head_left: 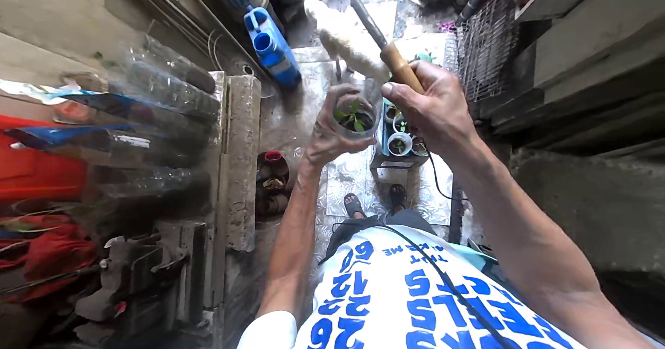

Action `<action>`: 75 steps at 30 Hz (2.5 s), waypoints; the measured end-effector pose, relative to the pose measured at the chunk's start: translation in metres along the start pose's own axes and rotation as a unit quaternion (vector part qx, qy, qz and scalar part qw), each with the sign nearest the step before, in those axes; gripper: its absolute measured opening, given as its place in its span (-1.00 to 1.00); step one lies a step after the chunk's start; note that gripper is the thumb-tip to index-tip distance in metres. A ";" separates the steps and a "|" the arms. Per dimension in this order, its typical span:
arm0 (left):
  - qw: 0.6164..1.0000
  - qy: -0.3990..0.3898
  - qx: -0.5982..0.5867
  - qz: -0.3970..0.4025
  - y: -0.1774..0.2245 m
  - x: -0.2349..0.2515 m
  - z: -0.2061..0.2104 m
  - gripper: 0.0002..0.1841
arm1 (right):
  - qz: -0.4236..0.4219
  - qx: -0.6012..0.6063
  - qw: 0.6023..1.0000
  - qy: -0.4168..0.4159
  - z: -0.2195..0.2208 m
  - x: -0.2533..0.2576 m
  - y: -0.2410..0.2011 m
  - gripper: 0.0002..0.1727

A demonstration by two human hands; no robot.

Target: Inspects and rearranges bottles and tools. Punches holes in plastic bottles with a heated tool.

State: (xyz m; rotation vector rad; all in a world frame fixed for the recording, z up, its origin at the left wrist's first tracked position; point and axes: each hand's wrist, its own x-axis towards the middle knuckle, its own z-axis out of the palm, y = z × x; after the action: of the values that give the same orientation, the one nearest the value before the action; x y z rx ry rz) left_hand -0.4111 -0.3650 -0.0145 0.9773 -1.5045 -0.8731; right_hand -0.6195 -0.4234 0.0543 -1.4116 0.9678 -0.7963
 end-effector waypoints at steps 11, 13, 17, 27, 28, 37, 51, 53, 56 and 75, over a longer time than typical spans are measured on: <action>0.997 -0.023 -0.070 -0.036 -0.021 -0.020 0.027 0.06 | 0.043 -0.019 0.999 -0.001 0.014 0.006 0.007 -0.73; 0.998 0.055 -0.012 -0.008 -0.026 -0.024 0.039 0.09 | 0.045 -0.016 0.998 0.042 0.020 0.007 0.005 -0.77; 0.980 0.181 0.082 0.001 -0.028 -0.011 0.062 0.11 | 0.042 -0.003 0.995 0.091 0.026 0.011 -0.001 -0.80; 0.971 0.222 -0.041 -0.080 -0.010 0.052 0.015 -0.03 | -0.017 -0.002 0.997 0.069 -0.028 -0.035 0.006 -0.60; 0.967 0.237 -0.042 -0.081 -0.008 0.060 0.008 -0.03 | -0.010 -0.021 0.998 0.059 -0.030 -0.049 0.015 -0.57; 0.952 0.282 0.027 -0.121 0.014 0.112 -0.036 -0.12 | -0.001 -0.100 0.995 0.000 -0.011 -0.111 0.064 -0.60; 0.940 0.320 0.026 -0.116 0.009 0.116 -0.040 -0.12 | -0.007 -0.137 0.990 -0.004 -0.004 -0.100 0.060 -0.62; 0.941 0.316 0.030 -0.115 0.009 0.116 -0.040 -0.10 | -0.006 -0.138 0.990 -0.006 -0.004 -0.098 0.060 -0.62; 0.942 0.316 0.031 -0.106 0.008 0.115 -0.039 -0.14 | -0.005 -0.136 0.991 -0.005 -0.003 -0.098 0.060 -0.63; 0.921 0.350 0.151 -0.076 0.011 0.099 -0.041 0.12 | -0.041 -0.290 0.956 0.022 0.025 -0.082 0.048 -0.59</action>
State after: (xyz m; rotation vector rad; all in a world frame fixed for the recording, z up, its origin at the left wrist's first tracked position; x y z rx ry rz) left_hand -0.3793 -0.4529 0.0391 1.4595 -0.9568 -0.3204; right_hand -0.6370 -0.3368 0.0110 -1.9527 1.2466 -0.6262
